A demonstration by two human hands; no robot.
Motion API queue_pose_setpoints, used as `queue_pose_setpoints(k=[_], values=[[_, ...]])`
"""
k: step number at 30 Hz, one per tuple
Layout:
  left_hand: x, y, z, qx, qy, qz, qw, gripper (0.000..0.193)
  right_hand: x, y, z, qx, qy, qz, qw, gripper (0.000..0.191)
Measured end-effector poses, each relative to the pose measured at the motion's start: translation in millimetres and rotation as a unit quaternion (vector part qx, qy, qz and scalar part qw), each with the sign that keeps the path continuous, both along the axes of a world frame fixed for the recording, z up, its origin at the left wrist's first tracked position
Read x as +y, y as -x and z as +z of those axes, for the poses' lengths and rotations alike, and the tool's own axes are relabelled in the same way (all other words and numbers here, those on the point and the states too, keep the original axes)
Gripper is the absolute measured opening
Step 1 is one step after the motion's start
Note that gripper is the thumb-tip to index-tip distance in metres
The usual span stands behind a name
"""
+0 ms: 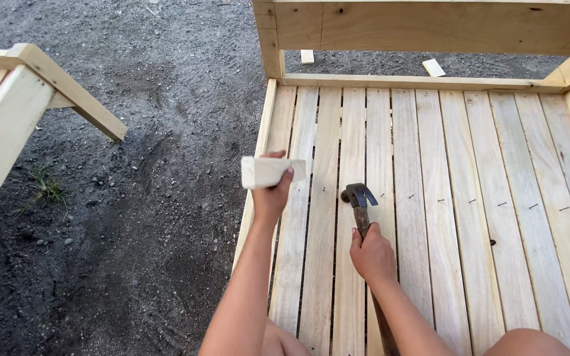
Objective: The person sits on the ground holding a claw hammer and a small wooden block, hammering nails into the slatted wooden frame of an unfinished furniture piece. They reposition the block, tap nails flush across different slats, and steady the frame with their free hand.
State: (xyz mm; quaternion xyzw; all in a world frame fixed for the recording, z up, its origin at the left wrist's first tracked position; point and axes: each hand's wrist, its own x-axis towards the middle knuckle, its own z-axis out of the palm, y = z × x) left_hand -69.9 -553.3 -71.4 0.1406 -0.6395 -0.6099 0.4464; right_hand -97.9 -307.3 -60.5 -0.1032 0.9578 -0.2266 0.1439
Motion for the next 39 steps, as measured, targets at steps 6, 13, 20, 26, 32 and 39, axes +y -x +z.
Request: queue_pose_setpoints(k=[6, 13, 20, 26, 32, 39], values=[[22, -18, -16, 0.004, 0.021, 0.001, 1.0, 0.035, 1, 1, -3, 0.015, -0.015, -0.004, 1.0, 0.039], [24, -27, 8, -0.043, 0.076, -0.004, 0.996, 0.029, 2, 1, -6, 0.029, -0.01, -0.006, 0.999, 0.04], [39, -24, 33, -0.144, 0.024, 0.03, 0.989, 0.026, 5, 4, -12, 0.034, -0.008, -0.003, 0.999, 0.04], [34, -44, 35, -0.147, 0.023, -0.007, 0.989, 0.025, 6, 5, -13, 0.033, -0.018, 0.009, 0.999, 0.041], [44, -50, 42, -0.198, 0.036, -0.01, 0.98, 0.027, 5, 5, -14, 0.024, -0.018, 0.009, 0.999, 0.042], [45, -51, 38, -0.236, 0.039, -0.039, 0.97, 0.03, 10, 9, -23, 0.016, 0.009, 0.015, 1.0, 0.042]])
